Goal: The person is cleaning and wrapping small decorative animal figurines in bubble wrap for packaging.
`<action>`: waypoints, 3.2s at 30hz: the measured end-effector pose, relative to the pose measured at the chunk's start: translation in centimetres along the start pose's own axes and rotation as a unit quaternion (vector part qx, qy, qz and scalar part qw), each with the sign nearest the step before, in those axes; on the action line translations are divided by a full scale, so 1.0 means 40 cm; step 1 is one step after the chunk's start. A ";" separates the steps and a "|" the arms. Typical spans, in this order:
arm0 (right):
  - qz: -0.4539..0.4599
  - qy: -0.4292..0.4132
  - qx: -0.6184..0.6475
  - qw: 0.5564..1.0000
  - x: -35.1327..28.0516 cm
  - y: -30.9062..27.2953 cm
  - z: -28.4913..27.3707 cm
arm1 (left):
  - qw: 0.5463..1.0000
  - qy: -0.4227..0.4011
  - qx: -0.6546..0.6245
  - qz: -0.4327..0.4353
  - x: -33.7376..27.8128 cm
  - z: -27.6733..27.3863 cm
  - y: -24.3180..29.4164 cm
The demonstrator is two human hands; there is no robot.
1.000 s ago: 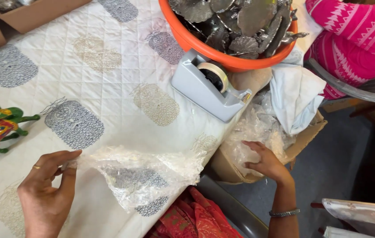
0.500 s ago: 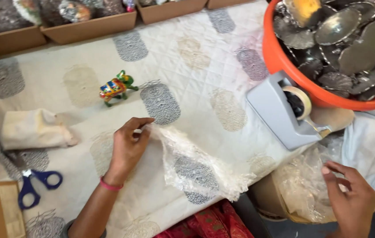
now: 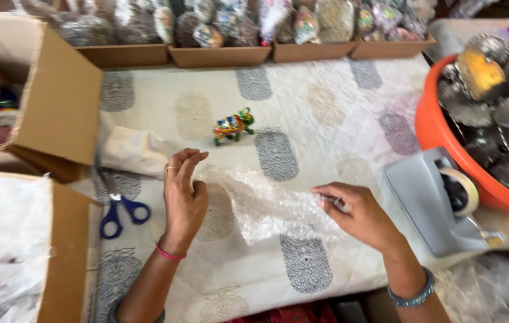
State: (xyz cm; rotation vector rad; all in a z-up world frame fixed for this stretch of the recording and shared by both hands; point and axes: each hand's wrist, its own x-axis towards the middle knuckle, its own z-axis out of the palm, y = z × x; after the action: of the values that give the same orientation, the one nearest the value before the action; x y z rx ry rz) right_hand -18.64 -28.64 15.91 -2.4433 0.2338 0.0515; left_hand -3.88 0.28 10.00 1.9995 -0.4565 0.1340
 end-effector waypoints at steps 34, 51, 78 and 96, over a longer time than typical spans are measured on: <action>-0.167 -0.045 0.149 0.974 0.272 0.026 0.139 | 0.966 -0.032 0.147 0.212 0.066 0.038 -0.013; -0.131 -0.058 0.250 0.958 0.276 0.103 0.141 | 0.971 -0.012 0.136 0.194 0.020 -0.007 -0.025; 0.055 0.142 0.168 0.974 0.368 0.394 0.043 | 0.985 0.032 0.110 -0.128 0.056 -0.073 -0.180; -0.071 0.190 -0.051 0.978 0.282 0.199 -0.033 | 0.927 -0.207 0.265 -0.164 0.061 -0.129 -0.089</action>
State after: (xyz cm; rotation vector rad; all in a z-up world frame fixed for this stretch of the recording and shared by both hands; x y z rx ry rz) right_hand -9.04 -37.24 10.84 -2.5492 0.2268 -0.4819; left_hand 0.22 5.59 10.06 2.6214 -0.3627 -0.4276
